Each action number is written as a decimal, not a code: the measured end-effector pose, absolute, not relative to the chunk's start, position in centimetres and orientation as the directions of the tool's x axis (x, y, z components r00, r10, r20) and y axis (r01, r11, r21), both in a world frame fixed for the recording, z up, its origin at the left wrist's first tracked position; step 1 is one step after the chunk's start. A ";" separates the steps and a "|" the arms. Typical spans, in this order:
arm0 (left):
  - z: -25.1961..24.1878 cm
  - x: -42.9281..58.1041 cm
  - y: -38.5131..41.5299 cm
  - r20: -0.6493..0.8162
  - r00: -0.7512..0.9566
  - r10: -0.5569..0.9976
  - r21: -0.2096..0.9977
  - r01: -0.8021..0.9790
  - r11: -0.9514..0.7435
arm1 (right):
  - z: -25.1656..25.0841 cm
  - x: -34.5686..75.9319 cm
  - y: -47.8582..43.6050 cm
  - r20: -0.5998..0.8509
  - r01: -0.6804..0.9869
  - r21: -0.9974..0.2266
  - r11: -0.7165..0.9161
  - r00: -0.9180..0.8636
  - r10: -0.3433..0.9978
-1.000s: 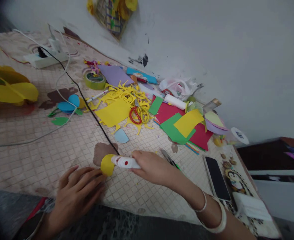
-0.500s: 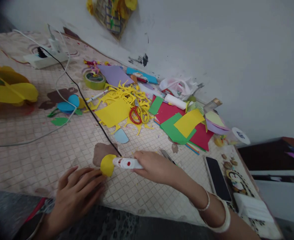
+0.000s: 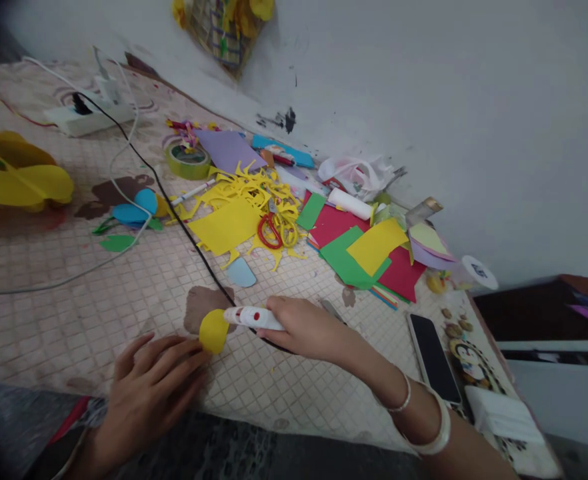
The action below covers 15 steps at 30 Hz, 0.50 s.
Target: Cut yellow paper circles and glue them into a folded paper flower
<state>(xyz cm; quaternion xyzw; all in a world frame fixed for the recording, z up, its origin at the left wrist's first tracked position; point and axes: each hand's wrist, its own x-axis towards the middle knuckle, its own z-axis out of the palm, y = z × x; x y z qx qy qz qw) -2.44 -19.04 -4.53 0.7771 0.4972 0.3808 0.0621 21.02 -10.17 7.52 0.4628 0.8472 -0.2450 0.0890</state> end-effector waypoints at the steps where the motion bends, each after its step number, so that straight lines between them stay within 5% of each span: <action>1: -4.5 -2.4 -19.0 0.530 0.213 0.821 0.478 0.724 -0.497 | 7.4 20.8 -10.1 -0.366 0.826 -0.329 0.458 -0.558 0.744; 15: -4.2 -2.4 -19.0 0.526 0.217 0.823 0.470 0.731 -0.494 | 7.4 20.9 -10.6 -0.369 0.813 -0.365 0.454 -0.574 0.731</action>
